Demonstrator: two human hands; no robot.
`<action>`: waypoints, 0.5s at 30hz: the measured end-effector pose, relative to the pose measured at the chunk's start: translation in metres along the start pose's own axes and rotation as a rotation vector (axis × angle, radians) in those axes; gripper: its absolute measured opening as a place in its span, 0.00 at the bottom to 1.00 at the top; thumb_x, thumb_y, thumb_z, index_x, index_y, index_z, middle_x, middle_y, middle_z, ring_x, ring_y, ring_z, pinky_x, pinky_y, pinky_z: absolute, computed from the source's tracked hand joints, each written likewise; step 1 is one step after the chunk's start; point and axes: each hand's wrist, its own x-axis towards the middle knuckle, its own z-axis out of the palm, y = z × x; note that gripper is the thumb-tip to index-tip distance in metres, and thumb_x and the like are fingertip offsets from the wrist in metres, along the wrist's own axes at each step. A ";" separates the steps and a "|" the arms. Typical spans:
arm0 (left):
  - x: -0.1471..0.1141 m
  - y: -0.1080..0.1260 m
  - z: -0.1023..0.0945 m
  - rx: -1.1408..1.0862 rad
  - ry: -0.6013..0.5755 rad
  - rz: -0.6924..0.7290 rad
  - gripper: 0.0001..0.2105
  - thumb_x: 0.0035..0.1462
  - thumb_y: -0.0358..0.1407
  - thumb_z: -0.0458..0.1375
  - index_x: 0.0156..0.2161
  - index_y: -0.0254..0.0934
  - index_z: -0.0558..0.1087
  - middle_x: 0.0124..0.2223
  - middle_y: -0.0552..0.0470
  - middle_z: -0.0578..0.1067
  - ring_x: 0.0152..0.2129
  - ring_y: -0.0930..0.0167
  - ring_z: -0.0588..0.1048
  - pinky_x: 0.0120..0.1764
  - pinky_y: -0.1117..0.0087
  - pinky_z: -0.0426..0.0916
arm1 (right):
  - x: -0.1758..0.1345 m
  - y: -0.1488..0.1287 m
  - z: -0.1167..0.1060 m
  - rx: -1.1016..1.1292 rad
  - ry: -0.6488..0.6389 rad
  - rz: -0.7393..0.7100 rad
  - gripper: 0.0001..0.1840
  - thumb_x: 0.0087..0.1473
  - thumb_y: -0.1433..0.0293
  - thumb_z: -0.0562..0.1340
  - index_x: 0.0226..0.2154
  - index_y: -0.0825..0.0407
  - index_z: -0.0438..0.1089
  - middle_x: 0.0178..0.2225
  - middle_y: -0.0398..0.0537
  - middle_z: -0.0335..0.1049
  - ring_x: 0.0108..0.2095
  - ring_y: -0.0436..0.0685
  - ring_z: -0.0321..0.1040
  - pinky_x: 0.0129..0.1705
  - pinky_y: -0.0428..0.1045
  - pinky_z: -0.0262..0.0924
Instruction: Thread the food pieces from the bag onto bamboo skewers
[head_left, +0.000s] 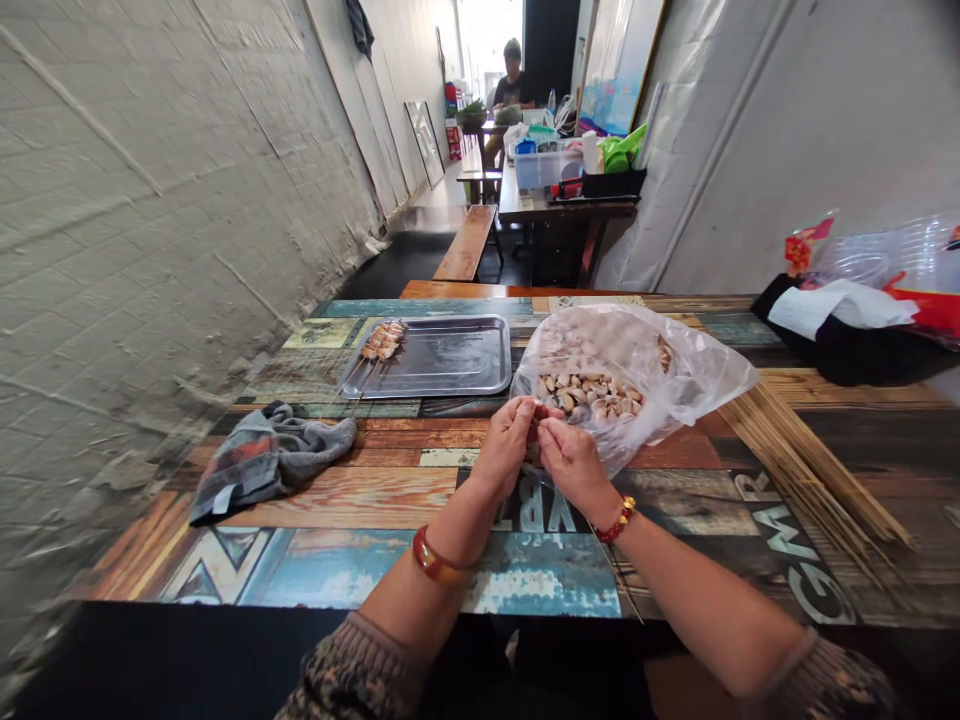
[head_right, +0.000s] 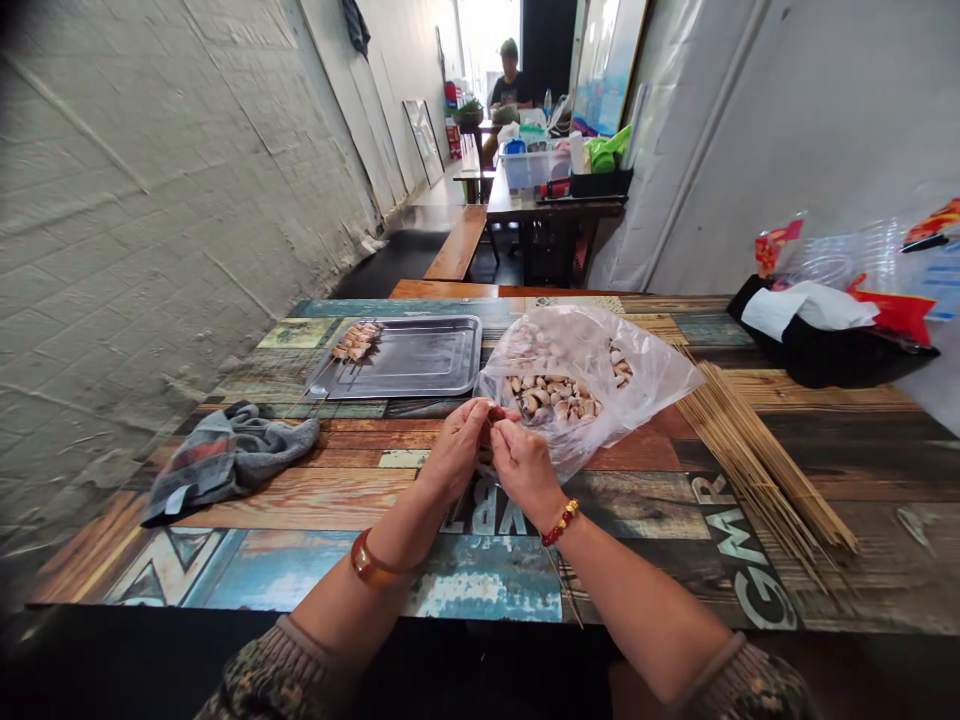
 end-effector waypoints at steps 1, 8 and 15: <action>0.000 0.000 0.001 -0.008 -0.005 -0.002 0.15 0.55 0.48 0.54 0.35 0.36 0.68 0.34 0.50 0.77 0.30 0.71 0.74 0.33 0.72 0.67 | 0.000 0.000 0.000 -0.001 0.007 0.004 0.16 0.61 0.67 0.48 0.23 0.50 0.61 0.19 0.43 0.64 0.23 0.52 0.63 0.28 0.46 0.54; -0.005 0.001 0.008 0.001 -0.069 -0.005 0.15 0.56 0.47 0.53 0.34 0.36 0.70 0.36 0.49 0.77 0.28 0.72 0.74 0.29 0.73 0.68 | 0.007 -0.003 -0.004 0.093 0.048 0.039 0.16 0.60 0.66 0.49 0.24 0.50 0.63 0.20 0.44 0.66 0.22 0.52 0.63 0.27 0.46 0.55; -0.004 0.006 0.001 -0.060 -0.048 -0.032 0.12 0.56 0.45 0.53 0.35 0.37 0.68 0.37 0.50 0.78 0.24 0.73 0.73 0.23 0.74 0.66 | 0.007 -0.014 -0.011 0.208 -0.082 0.047 0.20 0.62 0.64 0.47 0.19 0.49 0.56 0.14 0.38 0.58 0.18 0.49 0.58 0.25 0.45 0.53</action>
